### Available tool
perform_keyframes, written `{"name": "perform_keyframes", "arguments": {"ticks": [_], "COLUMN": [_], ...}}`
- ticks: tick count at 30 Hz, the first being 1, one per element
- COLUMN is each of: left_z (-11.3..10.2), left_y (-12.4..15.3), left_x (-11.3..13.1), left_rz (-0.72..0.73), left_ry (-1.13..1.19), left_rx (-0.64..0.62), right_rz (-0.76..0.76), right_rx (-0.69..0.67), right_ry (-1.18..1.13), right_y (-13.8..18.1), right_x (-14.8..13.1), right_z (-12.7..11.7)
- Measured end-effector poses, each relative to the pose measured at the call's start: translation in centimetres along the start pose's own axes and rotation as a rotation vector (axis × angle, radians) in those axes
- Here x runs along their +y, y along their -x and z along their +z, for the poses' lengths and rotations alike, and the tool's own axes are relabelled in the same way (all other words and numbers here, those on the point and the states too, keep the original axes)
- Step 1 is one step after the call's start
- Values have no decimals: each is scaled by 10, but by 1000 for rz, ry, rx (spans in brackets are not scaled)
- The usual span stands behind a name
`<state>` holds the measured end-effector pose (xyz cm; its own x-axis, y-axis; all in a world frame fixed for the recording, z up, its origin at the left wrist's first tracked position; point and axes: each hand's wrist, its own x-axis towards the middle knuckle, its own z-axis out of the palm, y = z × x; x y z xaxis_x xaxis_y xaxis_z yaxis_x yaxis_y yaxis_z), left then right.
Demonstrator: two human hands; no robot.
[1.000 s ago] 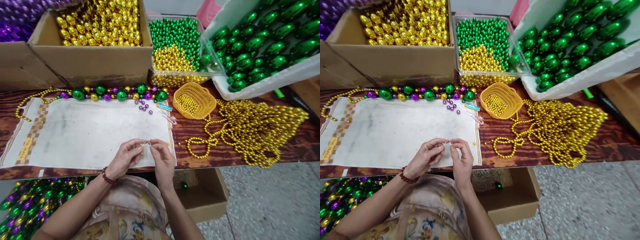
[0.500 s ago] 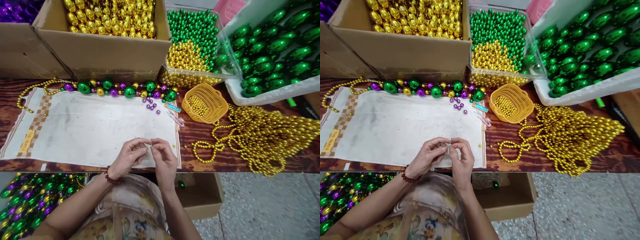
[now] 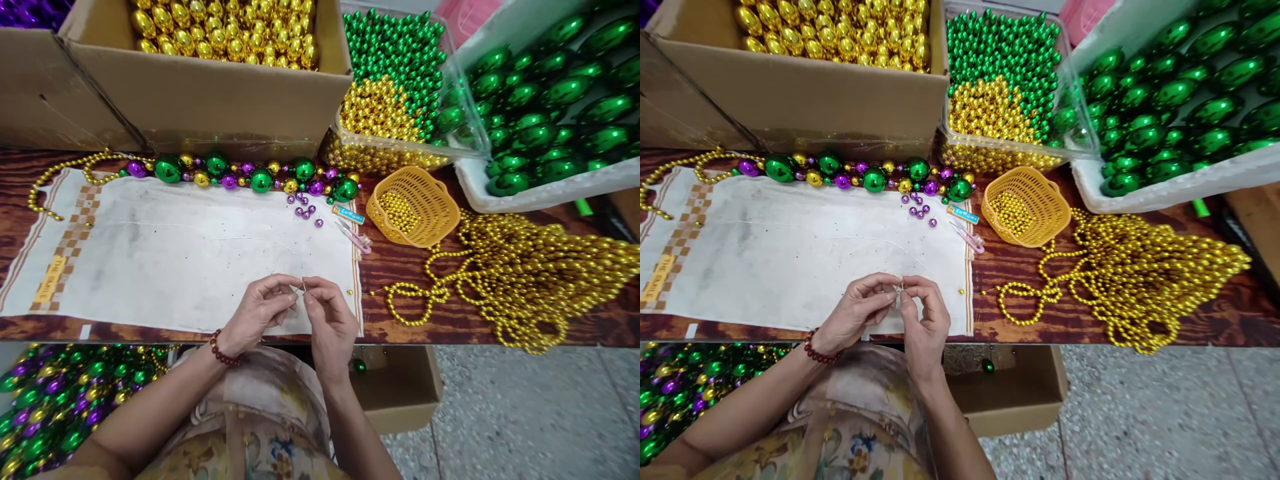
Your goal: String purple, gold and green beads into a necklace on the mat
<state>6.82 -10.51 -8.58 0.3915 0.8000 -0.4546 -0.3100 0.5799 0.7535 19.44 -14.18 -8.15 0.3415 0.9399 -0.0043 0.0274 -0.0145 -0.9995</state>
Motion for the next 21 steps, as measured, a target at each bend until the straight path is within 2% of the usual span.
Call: {"name": "perform_keyframes", "arguments": {"ticks": [21], "left_z": [-2], "left_y": [0], "left_x": [-9], "left_rz": [159], "left_ry": [-218], "left_rx": [43], "right_rz": [42], "right_rx": [13], "right_ry": [-38], "right_y": [-1], "right_x": [3], "right_z": [1]}}
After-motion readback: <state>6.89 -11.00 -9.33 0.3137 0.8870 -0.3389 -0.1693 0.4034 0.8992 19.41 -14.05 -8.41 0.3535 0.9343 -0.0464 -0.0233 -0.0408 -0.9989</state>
